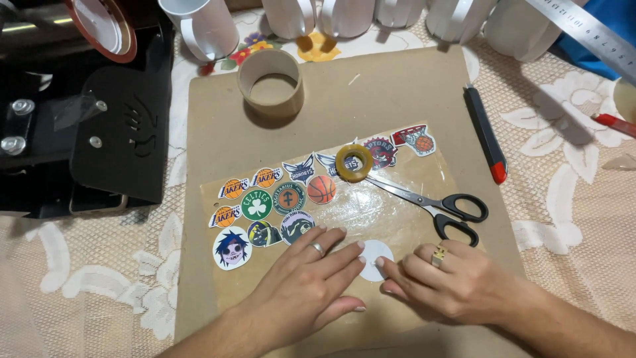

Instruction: The person applies various stickers to a clear plastic sheet on a work surface. They use scissors to cut a piece of yellow tape and place it on the sheet, then continue to arrange and smooth down additional stickers.

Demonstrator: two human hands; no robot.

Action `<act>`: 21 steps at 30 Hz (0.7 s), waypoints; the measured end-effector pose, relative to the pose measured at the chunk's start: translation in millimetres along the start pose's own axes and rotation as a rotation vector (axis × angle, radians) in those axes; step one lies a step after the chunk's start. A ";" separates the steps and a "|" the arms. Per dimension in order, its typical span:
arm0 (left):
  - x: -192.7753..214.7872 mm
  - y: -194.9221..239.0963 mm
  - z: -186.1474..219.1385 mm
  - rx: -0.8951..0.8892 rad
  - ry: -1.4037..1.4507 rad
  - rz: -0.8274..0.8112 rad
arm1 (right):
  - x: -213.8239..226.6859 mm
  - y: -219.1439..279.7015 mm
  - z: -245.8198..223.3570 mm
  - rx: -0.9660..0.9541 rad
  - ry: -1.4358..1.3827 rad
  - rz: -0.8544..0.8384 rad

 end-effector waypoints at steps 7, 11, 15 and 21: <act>0.6 0.0 -1.0 -0.003 0.011 0.010 | -3.6 -1.0 -1.2 0.008 -0.008 -0.030; 2.4 -1.6 -1.1 -0.010 0.029 0.036 | -10.2 2.3 -2.9 0.022 0.030 -0.090; 22.9 -11.3 2.7 -0.019 0.125 0.093 | -2.8 0.4 5.7 -0.132 -0.299 -0.054; 41.8 -8.8 10.9 -0.125 0.122 0.369 | 0.5 -3.5 0.3 -0.280 -0.529 -0.027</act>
Point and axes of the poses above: each hand's wrist, its own y-axis away from the middle knuckle, its own x-axis out of the back of the hand, z = x × y, the point moved 5 cm from there along -y, towards the middle knuckle, and after that the axes turned 9 degrees about -x, right-handed, at the moved point
